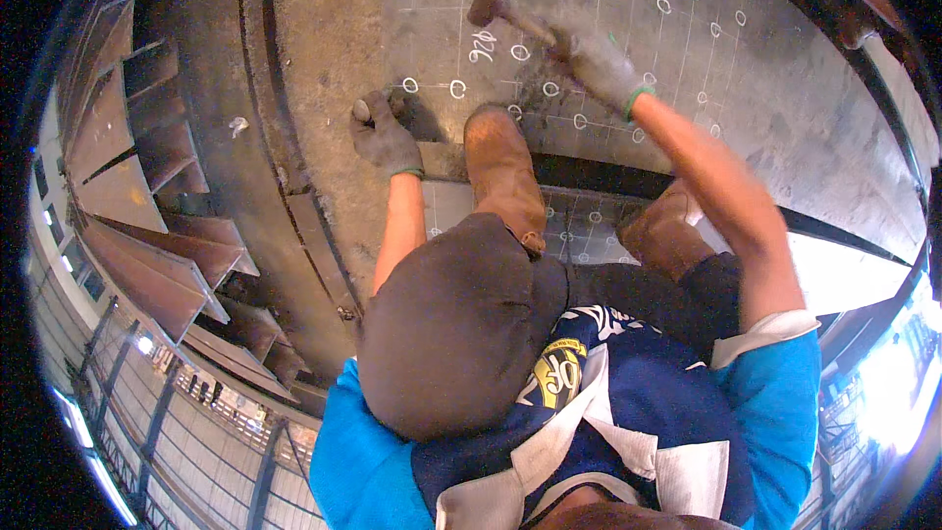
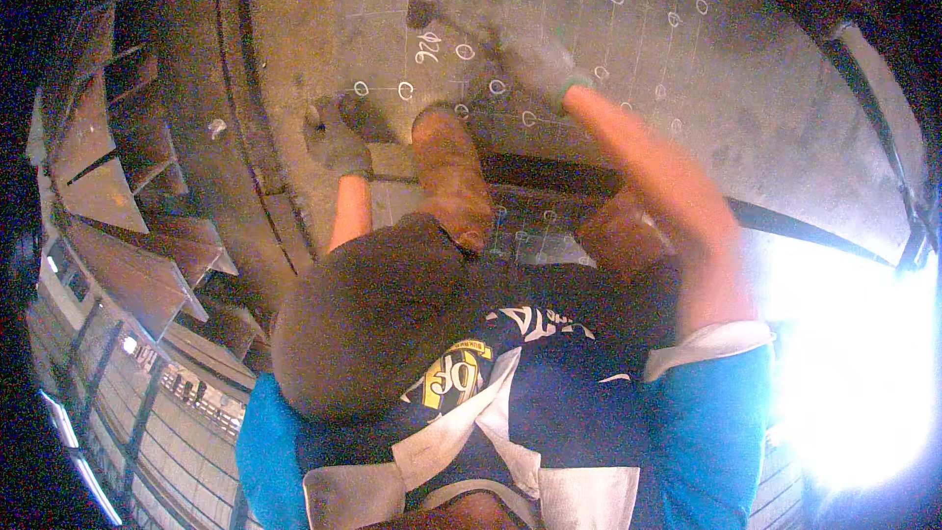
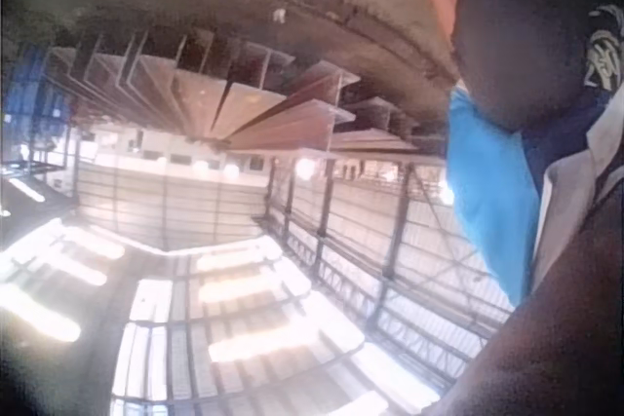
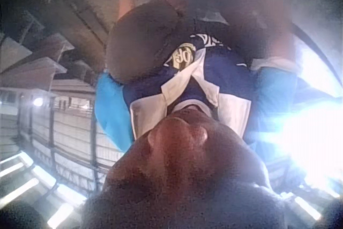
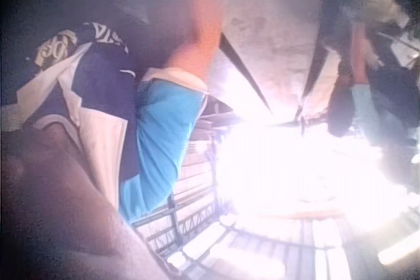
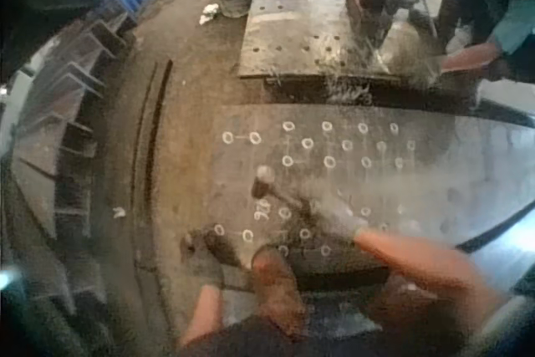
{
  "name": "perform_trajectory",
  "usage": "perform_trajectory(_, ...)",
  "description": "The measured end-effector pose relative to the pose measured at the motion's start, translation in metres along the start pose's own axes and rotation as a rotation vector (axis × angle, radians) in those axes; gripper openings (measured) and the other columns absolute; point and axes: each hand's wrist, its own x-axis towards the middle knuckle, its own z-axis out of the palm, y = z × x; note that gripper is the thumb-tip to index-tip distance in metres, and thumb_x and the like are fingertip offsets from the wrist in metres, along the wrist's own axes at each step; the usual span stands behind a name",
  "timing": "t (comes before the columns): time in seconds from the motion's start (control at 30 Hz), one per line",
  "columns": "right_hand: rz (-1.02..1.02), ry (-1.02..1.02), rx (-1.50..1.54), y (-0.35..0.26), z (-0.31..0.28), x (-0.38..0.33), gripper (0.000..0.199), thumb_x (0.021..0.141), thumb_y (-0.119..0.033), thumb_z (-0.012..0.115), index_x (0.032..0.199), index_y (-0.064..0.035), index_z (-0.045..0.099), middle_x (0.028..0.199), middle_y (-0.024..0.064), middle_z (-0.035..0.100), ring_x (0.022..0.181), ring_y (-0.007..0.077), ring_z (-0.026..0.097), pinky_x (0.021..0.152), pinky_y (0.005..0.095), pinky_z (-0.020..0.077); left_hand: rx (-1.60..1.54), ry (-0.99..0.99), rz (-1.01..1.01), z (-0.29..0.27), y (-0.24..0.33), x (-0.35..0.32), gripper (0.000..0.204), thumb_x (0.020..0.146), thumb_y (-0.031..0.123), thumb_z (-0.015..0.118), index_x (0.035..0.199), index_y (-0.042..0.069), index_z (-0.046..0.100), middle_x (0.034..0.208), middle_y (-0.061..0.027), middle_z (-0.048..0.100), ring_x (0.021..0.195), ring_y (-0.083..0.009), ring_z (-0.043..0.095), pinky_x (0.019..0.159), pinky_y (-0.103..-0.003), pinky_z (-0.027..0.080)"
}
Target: The person uses a center punch and hammer to mark multiple pre-drawn circles on a large metal sheet. They reposition the sheet once to access a new area and continue marking the remaining circles.
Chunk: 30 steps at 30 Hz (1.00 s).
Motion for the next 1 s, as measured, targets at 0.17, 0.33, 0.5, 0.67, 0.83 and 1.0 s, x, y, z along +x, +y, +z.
perform_trajectory(0.17,-0.127,-0.307,-0.233,0.029,-0.094,0.061,0.018,0.099,-0.015,0.058,0.113,-0.0047,0.065,0.1,0.0214,0.07,0.095,0.0429,0.068,0.081,0.051,0.0525,0.057,-0.016,0.097,0.021,0.02,0.001,0.019,0.1,0.019,0.075,0.1,0.002,0.066,0.093,-0.0046,0.07,0.082,-0.0147,0.067,0.072,-0.031,0.057)
perform_trajectory(0.33,-0.18,-0.388,-0.316,0.071,-0.116,0.062,0.016,0.097,-0.011,0.057,0.109,-0.0056,0.065,0.096,0.02,0.068,0.093,0.0416,0.068,0.08,0.0522,0.0526,-0.072,-0.104,-0.032,0.056,0.064,-0.004,0.018,0.1,0.019,0.074,0.099,0.003,0.068,0.093,-0.0054,0.071,0.08,-0.0144,0.067,0.069,-0.031,0.058)
perform_trajectory(0.5,-0.323,-0.435,-0.229,0.101,-0.101,0.035,0.016,0.096,-0.009,0.056,0.109,-0.0065,0.066,0.097,0.0203,0.069,0.095,0.041,0.069,0.081,0.0529,0.0533,0.003,-0.234,0.104,0.066,0.109,0.01,0.021,0.101,0.023,0.074,0.1,0.003,0.069,0.093,-0.0067,0.073,0.078,-0.0162,0.07,0.072,-0.033,0.062)
perform_trajectory(0.67,-0.253,-0.507,-0.19,0.136,-0.062,0.02,0.016,0.095,-0.011,0.058,0.108,-0.0074,0.066,0.099,0.019,0.071,0.095,0.0413,0.07,0.08,0.0536,0.054,0.297,-0.259,0.117,0.065,0.164,0.002,0.025,0.099,0.028,0.076,0.103,0.003,0.074,0.093,-0.0056,0.074,0.079,-0.0165,0.071,0.075,-0.034,0.064)
perform_trajectory(0.83,-0.064,-0.718,-0.221,0.095,-0.091,0.039,0.022,0.1,-0.023,0.056,0.102,-0.0043,0.067,0.093,0.0185,0.069,0.087,0.0373,0.066,0.074,0.0501,0.052,0.644,-0.342,0.044,0.04,0.201,-0.046,0.022,0.097,0.023,0.076,0.103,0.002,0.075,0.096,-0.0066,0.076,0.082,-0.016,0.073,0.076,-0.031,0.063)
perform_trajectory(1.0,-0.148,-0.407,-0.066,0.096,-0.092,0.034,0.043,0.104,-0.038,0.051,0.092,0.0,0.069,0.088,0.0187,0.069,0.076,0.0366,0.066,0.069,0.0515,0.052,0.543,-0.384,0.094,0.032,0.17,-0.072,0.033,0.097,0.023,0.077,0.119,0.0,0.069,0.098,-0.0088,0.076,0.086,-0.0177,0.074,0.076,-0.032,0.063)
